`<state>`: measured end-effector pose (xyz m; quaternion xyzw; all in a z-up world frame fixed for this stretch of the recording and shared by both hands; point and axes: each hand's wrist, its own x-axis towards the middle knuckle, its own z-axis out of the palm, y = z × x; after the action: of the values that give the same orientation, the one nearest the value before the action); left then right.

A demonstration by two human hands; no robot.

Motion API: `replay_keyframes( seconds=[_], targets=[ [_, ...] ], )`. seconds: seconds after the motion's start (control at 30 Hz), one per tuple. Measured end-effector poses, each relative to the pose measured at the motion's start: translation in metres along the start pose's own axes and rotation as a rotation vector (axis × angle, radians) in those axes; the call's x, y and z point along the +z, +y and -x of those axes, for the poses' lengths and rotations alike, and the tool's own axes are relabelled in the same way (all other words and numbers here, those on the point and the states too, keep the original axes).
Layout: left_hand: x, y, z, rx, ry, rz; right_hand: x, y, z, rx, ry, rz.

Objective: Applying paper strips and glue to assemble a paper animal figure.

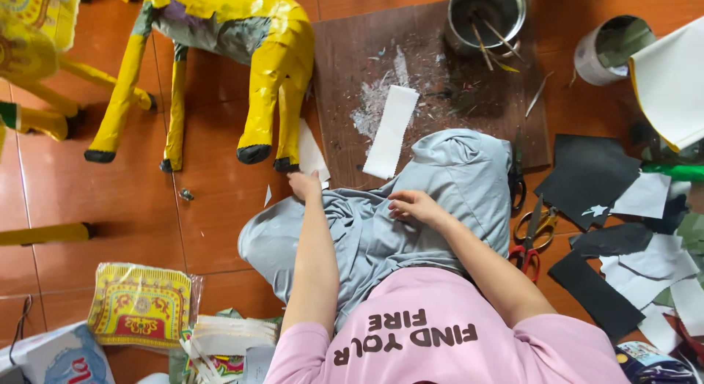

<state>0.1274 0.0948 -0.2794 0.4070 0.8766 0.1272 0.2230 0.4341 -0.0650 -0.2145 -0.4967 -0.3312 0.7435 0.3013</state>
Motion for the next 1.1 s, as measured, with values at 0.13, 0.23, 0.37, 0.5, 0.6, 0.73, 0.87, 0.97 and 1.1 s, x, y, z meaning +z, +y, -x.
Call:
replay_keyframes(
  seconds=[0.13, 0.23, 0.37, 0.5, 0.6, 0.73, 0.87, 0.97, 1.1],
  targets=[
    [-0.007, -0.018, -0.013, 0.111, 0.085, 0.157, 0.008, -0.032, 0.011, 0.043, 0.03, -0.109],
    [-0.014, -0.019, -0.012, 0.149, 0.09, 0.115, 0.009, -0.025, 0.006, 0.031, 0.009, -0.081],
    [-0.026, -0.013, -0.002, 0.144, 0.106, -0.041, 0.004, -0.007, -0.004, 0.022, 0.008, -0.068],
    [-0.038, -0.012, 0.005, 0.119, 0.126, -0.117, 0.007, -0.011, -0.001, 0.055, 0.002, -0.065],
    [-0.053, -0.01, 0.009, 0.204, 0.167, -0.117, 0.008, -0.017, 0.002, 0.058, -0.005, -0.07],
    [-0.061, -0.018, 0.002, 0.264, 0.159, -0.1, 0.008, -0.015, -0.003, 0.08, 0.019, -0.014],
    [-0.063, -0.028, -0.006, 0.249, 0.159, -0.038, 0.017, -0.021, -0.012, 0.08, -0.01, 0.104],
    [-0.067, -0.025, -0.015, -0.01, -0.145, 0.427, 0.039, -0.051, -0.009, 0.078, -0.084, 0.035],
    [-0.11, 0.007, 0.03, -0.203, -0.514, 0.89, 0.062, -0.05, -0.032, 0.111, -0.139, -0.143]
  ],
)
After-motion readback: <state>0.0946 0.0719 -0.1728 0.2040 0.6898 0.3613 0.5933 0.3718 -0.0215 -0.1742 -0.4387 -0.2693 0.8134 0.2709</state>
